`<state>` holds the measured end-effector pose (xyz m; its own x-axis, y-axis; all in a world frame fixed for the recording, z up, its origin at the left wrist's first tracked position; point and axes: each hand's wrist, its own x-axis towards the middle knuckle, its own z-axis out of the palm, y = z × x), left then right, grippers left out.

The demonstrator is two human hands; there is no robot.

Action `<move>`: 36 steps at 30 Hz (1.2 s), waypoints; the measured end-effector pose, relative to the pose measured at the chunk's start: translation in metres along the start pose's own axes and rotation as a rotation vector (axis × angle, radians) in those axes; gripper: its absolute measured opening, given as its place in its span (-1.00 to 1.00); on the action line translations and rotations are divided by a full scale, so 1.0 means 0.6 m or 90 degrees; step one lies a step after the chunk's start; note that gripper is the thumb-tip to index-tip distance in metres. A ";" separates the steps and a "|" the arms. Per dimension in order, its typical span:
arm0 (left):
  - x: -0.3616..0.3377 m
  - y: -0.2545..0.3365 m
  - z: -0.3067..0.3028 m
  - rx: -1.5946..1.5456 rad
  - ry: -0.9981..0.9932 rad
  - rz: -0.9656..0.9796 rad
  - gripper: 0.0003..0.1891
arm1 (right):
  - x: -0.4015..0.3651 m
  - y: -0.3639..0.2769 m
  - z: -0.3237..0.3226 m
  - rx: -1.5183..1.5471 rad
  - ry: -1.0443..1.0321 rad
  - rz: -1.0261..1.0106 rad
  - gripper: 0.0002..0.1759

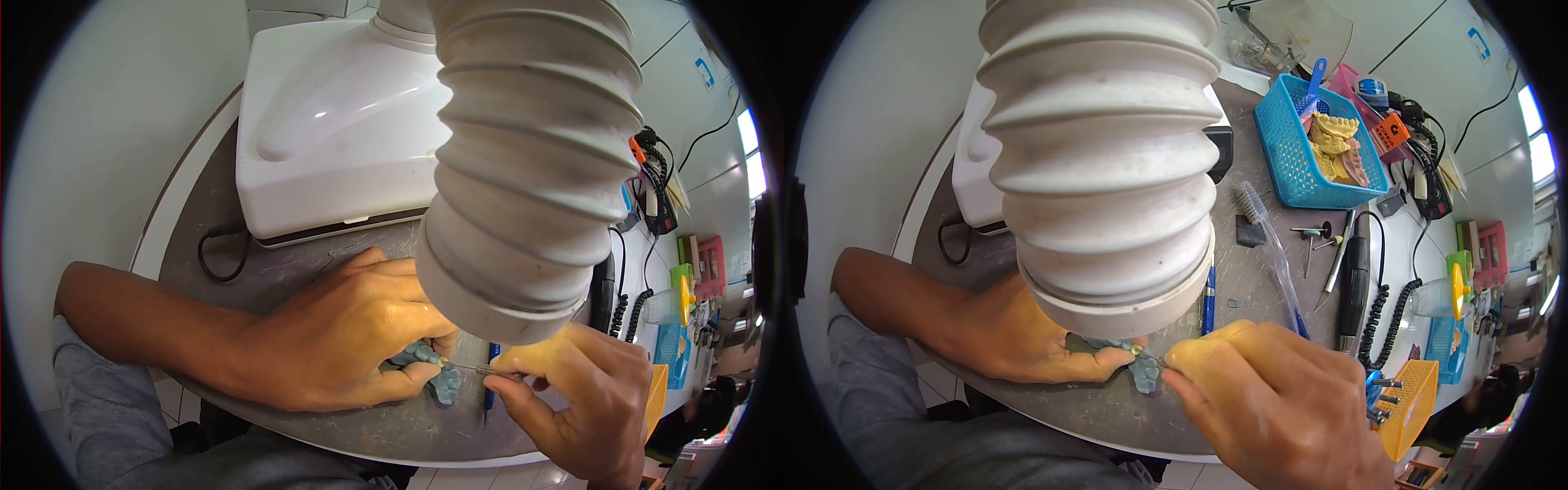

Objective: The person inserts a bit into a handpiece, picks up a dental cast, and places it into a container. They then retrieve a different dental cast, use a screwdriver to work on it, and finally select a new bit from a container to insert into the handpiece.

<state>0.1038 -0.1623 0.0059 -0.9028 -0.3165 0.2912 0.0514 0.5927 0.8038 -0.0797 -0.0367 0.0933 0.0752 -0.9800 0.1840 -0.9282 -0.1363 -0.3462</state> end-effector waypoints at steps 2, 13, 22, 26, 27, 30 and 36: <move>0.000 0.001 0.001 0.012 0.012 0.006 -0.83 | 0.000 0.008 0.005 -0.045 0.037 -0.119 -0.75; 0.000 0.000 -0.002 0.018 -0.005 0.009 -0.83 | -0.002 -0.003 -0.003 -0.001 -0.058 0.063 -0.70; 0.000 -0.001 0.000 -0.002 -0.005 0.001 -0.83 | -0.007 0.009 0.007 -0.036 0.039 -0.097 -0.77; 0.000 -0.004 0.001 0.042 0.015 0.031 -0.83 | 0.004 -0.015 -0.003 -0.017 -0.010 0.013 -0.73; 0.000 -0.003 0.000 0.042 0.014 0.031 -0.83 | 0.005 -0.015 -0.002 -0.017 -0.009 0.013 -0.73; 0.000 0.000 -0.001 0.039 -0.008 0.015 -0.82 | 0.002 -0.011 0.005 0.050 -0.034 0.098 -0.63; -0.001 -0.003 0.000 0.017 0.002 0.018 -0.82 | -0.005 -0.002 -0.003 0.053 -0.050 -0.030 -0.77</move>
<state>0.1041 -0.1631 0.0042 -0.8998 -0.3015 0.3153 0.0655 0.6212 0.7809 -0.0797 -0.0332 0.0949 0.1489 -0.9802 0.1307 -0.8902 -0.1904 -0.4140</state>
